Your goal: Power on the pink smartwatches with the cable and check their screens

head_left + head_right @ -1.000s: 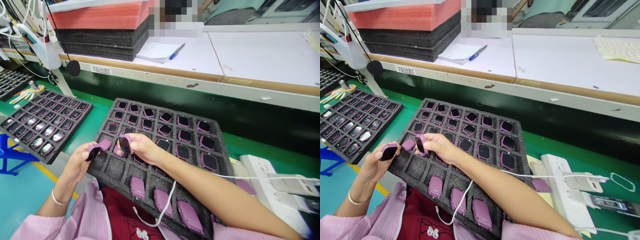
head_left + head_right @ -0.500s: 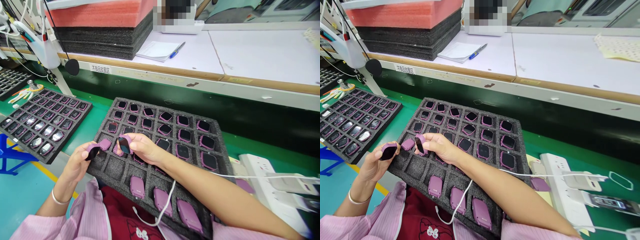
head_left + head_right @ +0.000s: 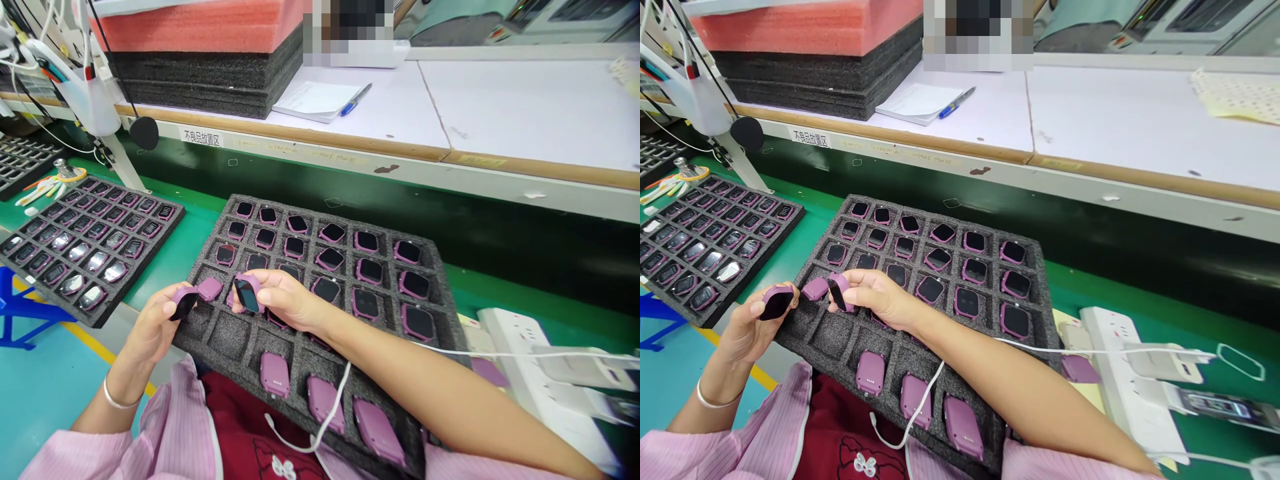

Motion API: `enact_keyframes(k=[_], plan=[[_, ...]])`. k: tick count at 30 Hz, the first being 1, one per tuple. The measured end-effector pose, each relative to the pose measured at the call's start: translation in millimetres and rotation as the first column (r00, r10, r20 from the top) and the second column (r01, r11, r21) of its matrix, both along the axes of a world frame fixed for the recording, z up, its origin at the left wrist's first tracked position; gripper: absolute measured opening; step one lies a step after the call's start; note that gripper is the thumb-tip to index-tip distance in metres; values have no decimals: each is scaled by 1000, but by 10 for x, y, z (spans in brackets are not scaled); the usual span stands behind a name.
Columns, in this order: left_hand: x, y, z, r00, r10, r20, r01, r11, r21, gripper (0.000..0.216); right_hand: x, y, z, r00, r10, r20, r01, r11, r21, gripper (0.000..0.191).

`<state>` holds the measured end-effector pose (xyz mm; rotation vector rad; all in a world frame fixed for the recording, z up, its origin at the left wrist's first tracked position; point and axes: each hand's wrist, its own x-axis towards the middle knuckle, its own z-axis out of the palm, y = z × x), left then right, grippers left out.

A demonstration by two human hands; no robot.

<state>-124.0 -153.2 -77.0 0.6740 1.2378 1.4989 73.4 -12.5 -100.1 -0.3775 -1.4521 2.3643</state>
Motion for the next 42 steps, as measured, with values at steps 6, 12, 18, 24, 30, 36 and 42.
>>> enact_keyframes(k=[6,12,18,24,30,36,42], plan=[[1,-8,-5,1000,3,-6,-3,1000,0,42,-10,1,4,1000,-4,0,4,1000,4,54],[4,-5,-6,1000,11,-14,-11,1000,-5,41,-11,1,1,1000,-3,5,3,1000,9,54],[0,-12,-13,999,24,-25,-24,1000,-14,39,-4,-7,16,1000,2,10,-2,1000,-1,53],[3,-9,-14,999,22,-33,-23,1000,-19,37,-11,-8,0,1000,10,-1,-10,1000,2,53],[0,-12,-8,997,-46,-66,46,999,-13,39,-2,-8,-9,1000,20,-10,-20,1000,18,53],[5,-22,-7,997,-29,-65,27,999,-31,39,-7,-11,-4,1000,16,-5,-16,1000,26,52],[15,-41,2,996,-31,-80,28,999,-44,37,-19,-22,43,999,34,0,-34,999,5,55]])
